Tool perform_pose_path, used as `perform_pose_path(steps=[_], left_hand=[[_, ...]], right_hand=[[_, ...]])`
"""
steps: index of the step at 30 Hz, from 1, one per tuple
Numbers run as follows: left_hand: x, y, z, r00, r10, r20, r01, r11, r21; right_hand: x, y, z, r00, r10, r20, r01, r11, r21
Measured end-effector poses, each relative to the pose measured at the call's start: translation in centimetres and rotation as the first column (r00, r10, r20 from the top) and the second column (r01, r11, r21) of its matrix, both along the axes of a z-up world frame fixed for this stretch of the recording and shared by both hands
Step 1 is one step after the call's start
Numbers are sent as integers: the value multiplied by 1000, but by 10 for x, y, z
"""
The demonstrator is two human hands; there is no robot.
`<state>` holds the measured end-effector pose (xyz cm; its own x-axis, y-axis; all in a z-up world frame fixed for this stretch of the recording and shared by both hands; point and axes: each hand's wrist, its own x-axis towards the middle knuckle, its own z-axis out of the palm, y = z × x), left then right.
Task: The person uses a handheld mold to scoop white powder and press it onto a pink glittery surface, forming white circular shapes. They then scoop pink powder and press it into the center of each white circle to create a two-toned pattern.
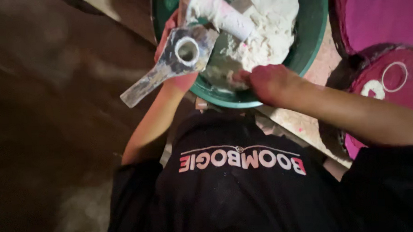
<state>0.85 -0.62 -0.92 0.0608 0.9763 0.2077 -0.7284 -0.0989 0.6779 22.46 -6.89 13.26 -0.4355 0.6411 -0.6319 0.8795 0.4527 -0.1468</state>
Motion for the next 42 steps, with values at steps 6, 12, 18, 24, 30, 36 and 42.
perform_pose_path(steps=[6,12,18,24,30,36,42], left_hand=[[-8,2,3,767,-266,584,338,941,-15],[-11,4,8,803,-238,547,350,931,-109],[-7,4,24,834,-161,529,334,908,-251],[-13,-7,47,786,-229,574,383,910,-160],[-9,-1,29,746,-237,622,407,902,-145],[-25,6,30,957,90,-275,-76,995,61],[-27,20,70,682,212,-700,15,953,303]], right_hand=[[21,-23,47,947,-96,306,181,948,-263],[-21,-17,-23,993,75,86,-78,996,32],[-22,-14,-3,998,-10,66,10,1000,-7],[-2,-46,11,984,32,173,-19,997,-78],[-22,-11,-71,998,45,-41,-33,963,269],[13,11,7,976,-210,-59,215,971,104],[76,-5,128,887,-461,-26,457,884,-97]])
